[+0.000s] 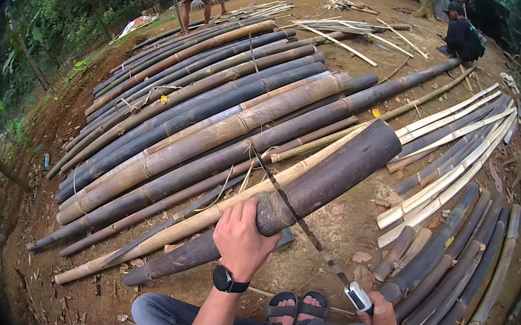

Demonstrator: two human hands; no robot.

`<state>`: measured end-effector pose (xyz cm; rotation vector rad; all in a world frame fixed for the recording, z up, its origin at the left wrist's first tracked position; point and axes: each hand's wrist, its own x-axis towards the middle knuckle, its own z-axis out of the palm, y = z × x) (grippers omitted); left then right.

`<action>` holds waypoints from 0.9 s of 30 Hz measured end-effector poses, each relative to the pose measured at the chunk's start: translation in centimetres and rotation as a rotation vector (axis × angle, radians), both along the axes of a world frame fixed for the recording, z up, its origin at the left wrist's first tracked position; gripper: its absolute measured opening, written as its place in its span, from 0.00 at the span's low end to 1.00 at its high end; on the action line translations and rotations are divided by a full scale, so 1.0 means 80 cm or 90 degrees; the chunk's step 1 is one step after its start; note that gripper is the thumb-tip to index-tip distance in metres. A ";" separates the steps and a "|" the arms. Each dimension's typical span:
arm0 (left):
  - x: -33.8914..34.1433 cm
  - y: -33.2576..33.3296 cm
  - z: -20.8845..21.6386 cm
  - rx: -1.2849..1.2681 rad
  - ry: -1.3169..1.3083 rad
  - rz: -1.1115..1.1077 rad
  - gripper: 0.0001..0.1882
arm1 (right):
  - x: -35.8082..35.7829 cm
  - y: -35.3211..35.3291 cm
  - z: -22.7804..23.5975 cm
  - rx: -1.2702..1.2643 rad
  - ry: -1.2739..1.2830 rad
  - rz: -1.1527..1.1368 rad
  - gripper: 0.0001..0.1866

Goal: The person saws through a bamboo pole using a hand saw, then lifts the sectioned pole.

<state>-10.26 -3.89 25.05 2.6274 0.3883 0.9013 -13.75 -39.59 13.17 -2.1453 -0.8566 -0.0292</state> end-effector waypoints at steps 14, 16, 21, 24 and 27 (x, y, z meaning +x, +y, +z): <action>0.014 -0.017 -0.027 0.022 0.013 -0.035 0.32 | 0.003 -0.008 -0.042 0.013 -0.012 -0.005 0.21; 0.035 -0.006 -0.028 0.014 0.084 -0.053 0.30 | 0.006 -0.010 -0.033 -0.008 0.055 -0.016 0.21; 0.124 0.043 -0.130 0.033 0.268 -0.070 0.28 | 0.056 0.068 0.004 -0.130 0.158 -0.099 0.19; 0.161 0.063 -0.179 0.037 0.341 -0.076 0.30 | 0.083 0.094 -0.036 -0.165 0.115 -0.107 0.17; 0.174 0.069 -0.241 0.038 0.409 -0.078 0.32 | 0.098 0.104 -0.054 -0.229 0.140 -0.109 0.20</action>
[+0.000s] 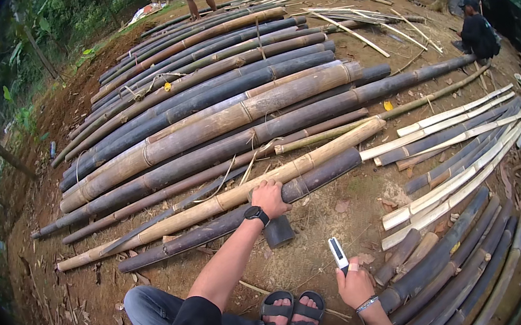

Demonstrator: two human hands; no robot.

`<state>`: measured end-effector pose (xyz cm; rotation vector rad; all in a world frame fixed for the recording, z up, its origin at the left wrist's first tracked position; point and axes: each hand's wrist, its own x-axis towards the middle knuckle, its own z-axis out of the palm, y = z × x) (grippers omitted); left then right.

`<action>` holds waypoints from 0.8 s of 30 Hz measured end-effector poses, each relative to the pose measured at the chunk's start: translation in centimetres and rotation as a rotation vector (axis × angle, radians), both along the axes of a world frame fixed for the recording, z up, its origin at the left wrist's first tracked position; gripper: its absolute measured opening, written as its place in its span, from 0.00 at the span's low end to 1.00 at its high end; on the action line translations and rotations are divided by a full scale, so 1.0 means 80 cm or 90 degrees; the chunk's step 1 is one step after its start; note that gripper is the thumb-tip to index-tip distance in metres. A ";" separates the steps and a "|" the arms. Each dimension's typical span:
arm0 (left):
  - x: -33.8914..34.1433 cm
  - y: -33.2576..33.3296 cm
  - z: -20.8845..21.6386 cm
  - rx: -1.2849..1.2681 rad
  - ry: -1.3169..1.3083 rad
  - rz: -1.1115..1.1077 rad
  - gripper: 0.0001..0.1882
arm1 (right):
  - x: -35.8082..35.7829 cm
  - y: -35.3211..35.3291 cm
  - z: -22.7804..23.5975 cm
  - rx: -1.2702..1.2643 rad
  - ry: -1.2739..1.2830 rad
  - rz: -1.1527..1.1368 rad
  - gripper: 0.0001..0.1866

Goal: The person saws through a bamboo pole using a hand saw, then lifts the sectioned pole.

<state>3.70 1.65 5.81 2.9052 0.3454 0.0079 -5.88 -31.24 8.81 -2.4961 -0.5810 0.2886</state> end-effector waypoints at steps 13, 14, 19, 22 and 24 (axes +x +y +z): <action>-0.064 0.019 -0.027 -0.052 -0.008 -0.022 0.65 | -0.006 -0.016 -0.027 0.003 0.080 -0.036 0.20; -0.083 0.028 -0.023 -0.034 0.005 0.000 0.65 | -0.005 -0.022 -0.032 0.006 0.082 -0.035 0.19; -0.198 0.099 -0.017 0.118 0.132 0.065 0.62 | -0.001 -0.025 -0.037 0.008 0.069 -0.018 0.19; -0.231 0.136 -0.038 0.112 0.174 0.055 0.52 | -0.005 -0.021 -0.036 -0.001 0.100 -0.022 0.20; -0.237 0.148 -0.054 0.115 0.151 0.044 0.43 | -0.005 -0.021 -0.036 -0.014 0.107 -0.031 0.20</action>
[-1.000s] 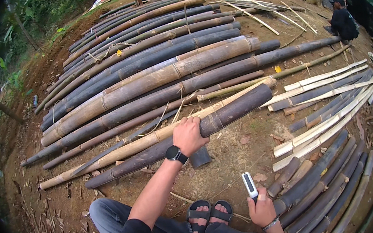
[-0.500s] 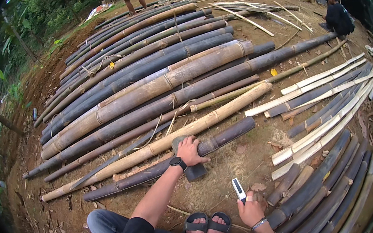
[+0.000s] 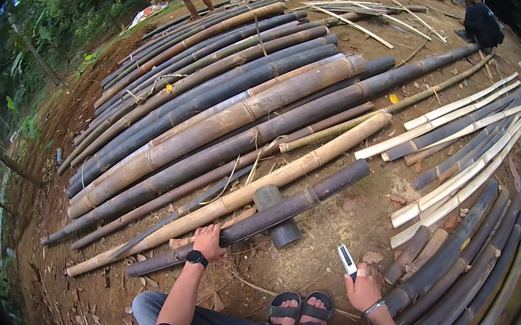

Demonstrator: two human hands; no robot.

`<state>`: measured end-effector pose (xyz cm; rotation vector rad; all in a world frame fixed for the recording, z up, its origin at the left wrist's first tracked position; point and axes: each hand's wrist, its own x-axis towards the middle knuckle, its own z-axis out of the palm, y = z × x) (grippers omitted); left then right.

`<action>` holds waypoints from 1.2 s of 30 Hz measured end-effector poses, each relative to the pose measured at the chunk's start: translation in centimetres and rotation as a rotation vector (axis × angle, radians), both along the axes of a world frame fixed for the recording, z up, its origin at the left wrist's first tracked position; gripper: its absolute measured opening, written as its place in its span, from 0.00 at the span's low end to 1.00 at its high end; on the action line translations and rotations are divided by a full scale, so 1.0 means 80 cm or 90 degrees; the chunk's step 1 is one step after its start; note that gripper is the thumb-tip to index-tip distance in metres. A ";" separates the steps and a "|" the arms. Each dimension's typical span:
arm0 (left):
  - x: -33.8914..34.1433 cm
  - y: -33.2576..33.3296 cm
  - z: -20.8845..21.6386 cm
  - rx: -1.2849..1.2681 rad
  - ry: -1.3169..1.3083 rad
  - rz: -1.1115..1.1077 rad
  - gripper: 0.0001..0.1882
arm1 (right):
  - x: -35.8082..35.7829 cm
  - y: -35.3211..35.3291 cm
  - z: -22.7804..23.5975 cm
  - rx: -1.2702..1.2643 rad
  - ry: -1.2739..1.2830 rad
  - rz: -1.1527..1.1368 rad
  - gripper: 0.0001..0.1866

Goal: The person saws through a bamboo pole using a hand saw, then lifts the sectioned pole.

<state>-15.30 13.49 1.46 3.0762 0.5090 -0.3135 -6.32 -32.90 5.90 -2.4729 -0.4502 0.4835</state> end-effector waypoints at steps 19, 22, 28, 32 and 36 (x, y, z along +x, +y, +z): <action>-0.001 0.037 -0.007 -0.086 0.103 0.049 0.41 | -0.035 0.028 -0.025 0.044 0.064 -0.029 0.21; 0.044 -0.014 0.030 -0.057 0.057 0.020 0.65 | -0.030 0.023 -0.015 0.021 0.027 -0.038 0.21; 0.160 -0.130 0.034 -0.108 -0.083 -0.056 0.64 | -0.035 0.028 -0.023 0.050 -0.064 0.007 0.22; 0.221 -0.161 0.014 -0.154 -0.090 -0.025 0.53 | -0.033 0.030 -0.021 0.018 -0.075 0.028 0.26; 0.239 -0.165 0.009 -0.198 -0.063 0.030 0.43 | -0.029 0.037 0.004 -0.036 -0.034 0.053 0.33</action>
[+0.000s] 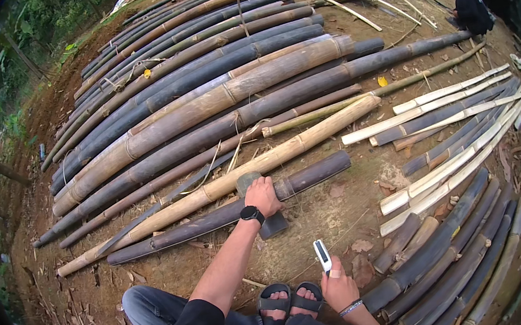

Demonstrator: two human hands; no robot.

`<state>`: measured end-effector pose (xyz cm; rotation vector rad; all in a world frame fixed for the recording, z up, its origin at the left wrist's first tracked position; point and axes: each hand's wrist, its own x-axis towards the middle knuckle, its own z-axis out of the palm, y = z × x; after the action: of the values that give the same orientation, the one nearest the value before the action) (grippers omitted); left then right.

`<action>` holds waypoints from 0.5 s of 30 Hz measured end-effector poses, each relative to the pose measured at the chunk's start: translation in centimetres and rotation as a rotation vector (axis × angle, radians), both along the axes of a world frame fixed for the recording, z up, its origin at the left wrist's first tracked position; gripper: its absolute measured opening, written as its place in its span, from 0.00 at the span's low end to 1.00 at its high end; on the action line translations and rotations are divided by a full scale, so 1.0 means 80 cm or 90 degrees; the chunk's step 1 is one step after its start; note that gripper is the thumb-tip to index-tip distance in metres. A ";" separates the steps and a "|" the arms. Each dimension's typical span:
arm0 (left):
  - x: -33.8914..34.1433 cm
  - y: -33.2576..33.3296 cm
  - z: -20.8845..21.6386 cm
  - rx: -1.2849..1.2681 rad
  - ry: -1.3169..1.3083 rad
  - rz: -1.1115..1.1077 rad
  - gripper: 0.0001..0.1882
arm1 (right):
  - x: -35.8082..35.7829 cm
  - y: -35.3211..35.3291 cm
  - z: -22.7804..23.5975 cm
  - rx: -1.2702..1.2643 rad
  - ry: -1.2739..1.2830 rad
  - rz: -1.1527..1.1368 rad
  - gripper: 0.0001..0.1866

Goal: The person saws through a bamboo pole using a hand saw, then lifts the sectioned pole.

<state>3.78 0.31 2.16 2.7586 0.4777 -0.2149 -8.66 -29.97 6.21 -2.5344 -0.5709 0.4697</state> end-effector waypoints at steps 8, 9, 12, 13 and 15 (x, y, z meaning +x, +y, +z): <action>-0.002 0.002 -0.002 -0.008 -0.054 -0.007 0.32 | -0.006 -0.017 0.018 -0.066 0.079 -0.006 0.29; -0.002 0.002 -0.003 -0.004 -0.062 -0.011 0.32 | 0.016 -0.001 0.022 -0.074 0.076 -0.006 0.28; -0.003 0.009 0.012 -0.029 -0.011 -0.032 0.31 | 0.026 0.016 0.014 -0.032 0.039 0.005 0.27; -0.002 0.013 0.019 -0.042 0.016 -0.040 0.31 | 0.017 0.012 0.010 -0.028 0.038 0.004 0.28; 0.000 0.016 0.011 -0.023 -0.002 -0.052 0.31 | -0.003 -0.006 0.011 0.011 0.041 0.008 0.29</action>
<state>3.79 1.56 3.01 2.7458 0.3569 -0.2361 -8.89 -30.42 7.12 -2.4903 -0.5647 0.5464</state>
